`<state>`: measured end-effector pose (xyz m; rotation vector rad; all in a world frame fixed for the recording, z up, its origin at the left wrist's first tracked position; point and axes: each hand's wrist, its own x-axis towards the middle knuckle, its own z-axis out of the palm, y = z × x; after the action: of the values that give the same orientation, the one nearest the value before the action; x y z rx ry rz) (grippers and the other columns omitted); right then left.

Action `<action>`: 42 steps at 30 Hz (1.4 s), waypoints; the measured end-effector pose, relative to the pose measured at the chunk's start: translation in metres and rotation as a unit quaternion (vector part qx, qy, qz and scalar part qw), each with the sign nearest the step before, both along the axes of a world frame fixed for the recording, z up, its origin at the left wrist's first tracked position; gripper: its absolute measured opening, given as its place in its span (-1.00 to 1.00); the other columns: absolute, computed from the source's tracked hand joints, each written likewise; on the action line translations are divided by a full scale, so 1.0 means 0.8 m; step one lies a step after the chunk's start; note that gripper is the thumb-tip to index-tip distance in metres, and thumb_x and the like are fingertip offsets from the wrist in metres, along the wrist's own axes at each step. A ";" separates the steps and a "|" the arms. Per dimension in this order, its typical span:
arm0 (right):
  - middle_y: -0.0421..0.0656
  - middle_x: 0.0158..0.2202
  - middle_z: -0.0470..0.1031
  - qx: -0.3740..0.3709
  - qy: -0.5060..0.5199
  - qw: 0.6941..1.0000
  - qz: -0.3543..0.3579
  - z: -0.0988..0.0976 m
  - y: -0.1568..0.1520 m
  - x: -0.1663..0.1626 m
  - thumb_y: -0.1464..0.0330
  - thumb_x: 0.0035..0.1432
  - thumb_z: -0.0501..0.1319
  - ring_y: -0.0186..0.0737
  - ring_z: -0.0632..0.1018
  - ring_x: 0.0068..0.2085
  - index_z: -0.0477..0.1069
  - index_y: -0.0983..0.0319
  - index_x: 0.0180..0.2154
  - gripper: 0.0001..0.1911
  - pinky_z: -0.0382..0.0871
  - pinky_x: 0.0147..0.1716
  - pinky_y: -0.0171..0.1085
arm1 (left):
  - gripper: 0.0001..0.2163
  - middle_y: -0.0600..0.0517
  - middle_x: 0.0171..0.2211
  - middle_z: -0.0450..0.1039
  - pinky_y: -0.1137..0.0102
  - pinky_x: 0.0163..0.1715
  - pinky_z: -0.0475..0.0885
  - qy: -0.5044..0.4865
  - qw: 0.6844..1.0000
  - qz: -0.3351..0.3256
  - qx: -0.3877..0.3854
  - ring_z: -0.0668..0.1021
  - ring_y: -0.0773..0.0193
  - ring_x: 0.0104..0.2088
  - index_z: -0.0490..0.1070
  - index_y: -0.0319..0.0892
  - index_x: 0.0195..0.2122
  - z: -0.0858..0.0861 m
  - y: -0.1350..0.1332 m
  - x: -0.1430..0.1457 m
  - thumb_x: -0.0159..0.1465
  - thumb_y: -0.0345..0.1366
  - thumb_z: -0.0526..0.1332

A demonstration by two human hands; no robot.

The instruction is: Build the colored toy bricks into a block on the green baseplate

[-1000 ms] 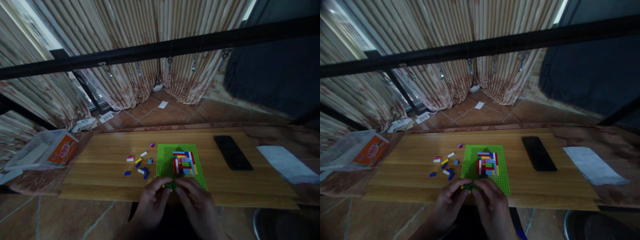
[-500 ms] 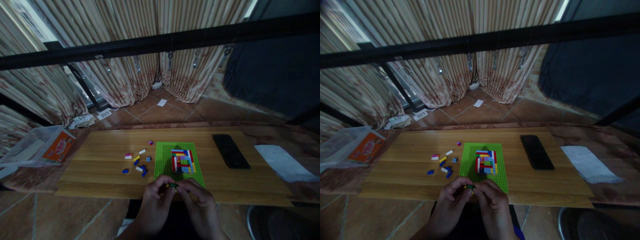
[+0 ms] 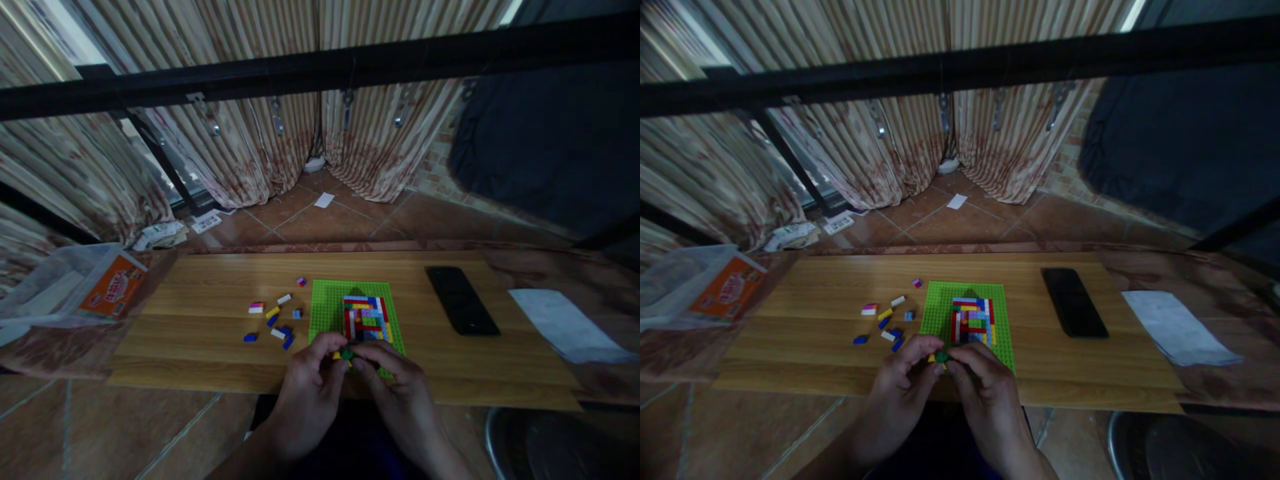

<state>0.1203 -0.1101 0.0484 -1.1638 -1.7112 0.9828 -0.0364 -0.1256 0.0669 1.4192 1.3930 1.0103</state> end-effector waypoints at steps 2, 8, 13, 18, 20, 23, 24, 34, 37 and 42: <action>-0.22 -0.25 0.55 0.023 -0.010 1.000 0.000 0.002 0.000 -0.001 0.39 0.26 0.19 -0.29 0.58 -0.22 0.52 0.04 -0.15 -0.81 0.45 -0.28 -0.37 | -0.84 0.08 -0.23 0.53 0.48 -0.19 0.44 0.005 1.000 0.001 -0.004 0.55 0.36 -0.21 0.43 -0.09 -0.12 0.003 0.000 0.000 0.29 -0.35 0.14; -0.18 -0.29 0.53 0.121 -0.057 0.991 -0.009 -0.001 -0.003 -0.002 0.46 0.26 0.17 -0.28 0.54 -0.27 0.50 0.11 -0.18 -0.82 0.45 -0.32 -0.34 | -0.88 0.07 -0.33 0.54 0.49 -0.31 0.44 -0.014 0.998 0.021 -0.057 0.55 0.35 -0.33 0.48 -0.13 -0.23 0.004 -0.002 0.005 0.24 -0.36 0.17; -0.16 -0.27 0.54 0.159 -0.065 0.985 -0.012 -0.006 -0.007 -0.002 0.48 0.25 0.18 -0.26 0.54 -0.26 0.49 0.13 -0.15 -0.81 0.46 -0.30 -0.31 | -0.87 0.06 -0.37 0.53 0.48 -0.43 0.44 -0.097 0.985 0.037 -0.137 0.53 0.34 -0.42 0.47 -0.16 -0.25 -0.003 -0.005 0.007 0.23 -0.29 0.18; -0.18 -0.25 0.55 0.128 -0.049 0.990 -0.038 -0.008 0.004 0.005 0.41 0.26 0.20 -0.26 0.56 -0.23 0.51 0.08 -0.13 -0.81 0.48 -0.27 -0.31 | -0.87 0.07 -0.33 0.50 0.49 -0.34 0.42 -0.103 0.988 0.047 -0.102 0.51 0.37 -0.36 0.46 -0.13 -0.22 -0.005 -0.001 0.004 0.23 -0.27 0.18; -0.19 -0.23 0.55 0.115 -0.045 0.990 -0.071 -0.008 0.019 0.011 0.36 0.24 0.22 -0.24 0.57 -0.20 0.54 0.06 -0.15 -0.83 0.48 -0.23 -0.27 | -0.84 0.06 -0.29 0.49 0.50 -0.34 0.40 -0.087 0.991 0.062 -0.079 0.50 0.38 -0.35 0.45 -0.13 -0.18 -0.009 0.005 0.000 0.24 -0.29 0.16; -0.17 -0.22 0.54 0.101 -0.045 0.989 -0.103 -0.009 0.050 0.020 0.29 0.20 0.26 -0.19 0.56 -0.18 0.58 0.07 -0.23 -0.87 0.46 -0.17 -0.21 | -0.75 0.06 -0.32 0.48 0.50 -0.41 0.36 -0.064 0.992 0.078 -0.075 0.46 0.39 -0.41 0.44 -0.13 -0.08 -0.018 0.019 -0.006 0.24 -0.29 0.13; -0.16 -0.22 0.53 0.096 -0.045 0.989 -0.104 -0.010 0.060 0.021 0.27 0.18 0.26 -0.18 0.56 -0.18 0.59 0.07 -0.25 -0.87 0.46 -0.17 -0.19 | -0.73 0.07 -0.35 0.47 0.49 -0.43 0.34 -0.055 0.993 0.078 -0.076 0.44 0.38 -0.44 0.44 -0.13 -0.05 -0.022 0.025 -0.007 0.23 -0.29 0.12; -0.12 -0.17 0.48 0.079 -0.123 0.988 -0.059 -0.024 0.106 0.010 0.25 0.15 0.26 -0.11 0.48 -0.09 0.61 0.06 -0.30 -0.86 0.38 -0.06 -0.07 | -0.58 0.08 -0.43 0.48 0.49 -0.51 0.27 0.042 0.997 0.029 -0.061 0.36 0.40 -0.56 0.38 -0.11 0.13 -0.045 0.061 -0.007 0.24 -0.30 0.09; -0.12 -0.18 0.48 0.087 -0.147 0.984 -0.044 -0.022 0.107 0.010 0.27 0.16 0.24 -0.11 0.47 -0.11 0.61 0.07 -0.30 -0.85 0.37 -0.08 -0.06 | -0.58 0.11 -0.48 0.45 0.50 -0.54 0.24 0.056 0.997 0.017 -0.054 0.33 0.40 -0.58 0.38 -0.11 0.14 -0.051 0.062 -0.005 0.25 -0.28 0.07; -0.12 -0.21 0.49 0.097 -0.179 0.978 -0.040 -0.020 0.112 0.010 0.27 0.17 0.24 -0.10 0.48 -0.13 0.61 0.07 -0.30 -0.84 0.37 -0.08 -0.04 | -0.58 0.10 -0.46 0.48 0.49 -0.52 0.27 0.082 0.996 0.011 -0.044 0.38 0.39 -0.57 0.38 -0.09 0.13 -0.050 0.061 -0.002 0.24 -0.32 0.05</action>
<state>0.1284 -0.0209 0.0325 -1.3261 -1.9726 0.5642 -0.0381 -0.0764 0.0271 1.4504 1.5553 0.8517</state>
